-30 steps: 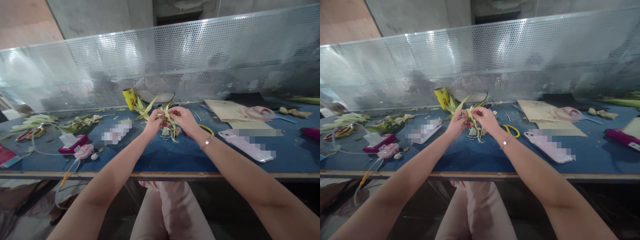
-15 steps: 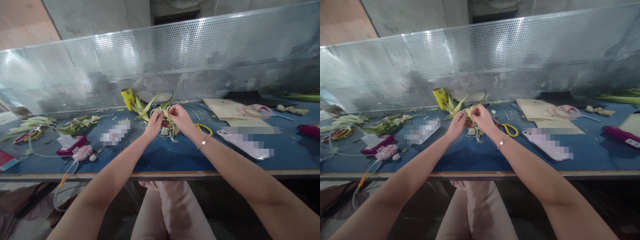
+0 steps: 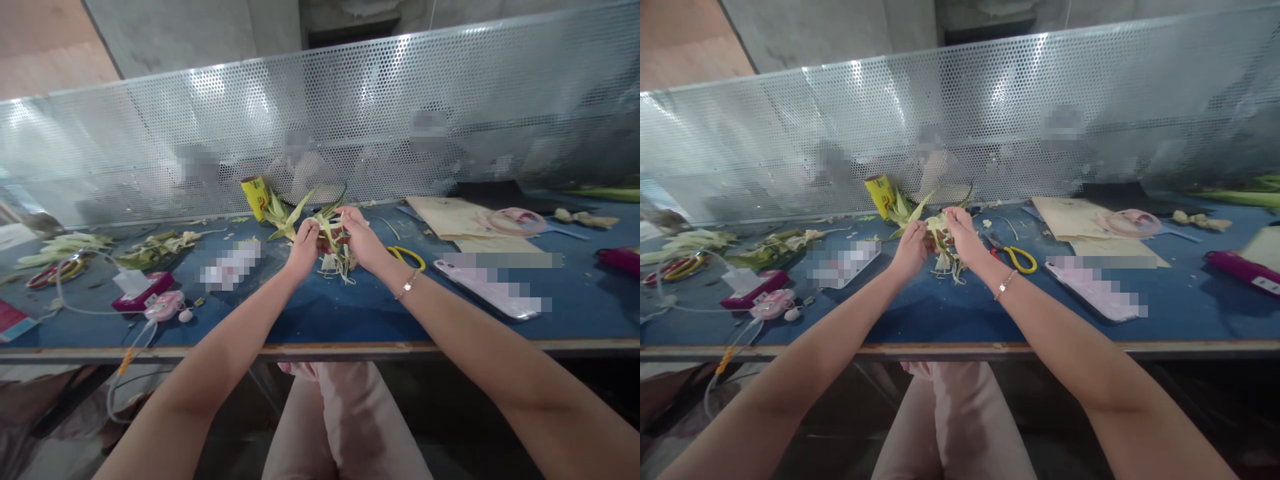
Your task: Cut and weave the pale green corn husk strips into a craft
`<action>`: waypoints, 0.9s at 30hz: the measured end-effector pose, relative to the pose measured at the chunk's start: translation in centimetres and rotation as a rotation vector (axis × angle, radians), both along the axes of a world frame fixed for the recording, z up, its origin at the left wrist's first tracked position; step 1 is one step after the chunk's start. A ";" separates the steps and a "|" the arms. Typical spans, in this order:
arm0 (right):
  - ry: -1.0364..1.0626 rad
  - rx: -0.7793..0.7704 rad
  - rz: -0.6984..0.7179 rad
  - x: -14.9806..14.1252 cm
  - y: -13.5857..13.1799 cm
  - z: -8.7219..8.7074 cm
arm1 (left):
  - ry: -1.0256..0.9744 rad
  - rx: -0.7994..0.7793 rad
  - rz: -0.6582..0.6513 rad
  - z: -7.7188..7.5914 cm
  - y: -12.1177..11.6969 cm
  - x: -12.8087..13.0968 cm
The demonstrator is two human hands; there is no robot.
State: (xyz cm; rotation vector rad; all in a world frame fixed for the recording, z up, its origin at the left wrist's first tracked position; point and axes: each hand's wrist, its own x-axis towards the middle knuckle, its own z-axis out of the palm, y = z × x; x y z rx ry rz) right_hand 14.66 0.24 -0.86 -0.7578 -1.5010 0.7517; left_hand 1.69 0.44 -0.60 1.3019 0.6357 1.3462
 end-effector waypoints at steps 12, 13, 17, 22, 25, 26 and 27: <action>0.125 -0.089 -0.011 -0.2 -0.7 0.4 | -0.075 -0.053 -0.019 0.0 0.0 0.1; 0.127 -0.084 -0.022 -0.2 -0.7 0.4 | -0.074 -0.053 -0.016 0.0 0.0 0.1; 0.174 -0.051 -0.052 -0.1 -0.6 0.5 | -0.086 -0.074 0.001 0.5 -0.4 0.0; 0.223 -0.020 -0.073 0.0 -0.4 0.5 | -0.170 -0.130 0.055 1.2 -0.7 -0.1; 0.205 -0.028 -0.085 0.0 -0.4 0.4 | -0.211 -0.168 0.083 1.3 -0.6 -0.3; 0.207 -0.029 -0.084 0.0 -0.5 0.4 | -0.223 -0.174 0.087 1.4 -0.5 -0.3; 0.212 -0.029 -0.079 -0.1 -0.5 0.4 | -0.232 -0.177 0.088 1.4 -0.5 -0.3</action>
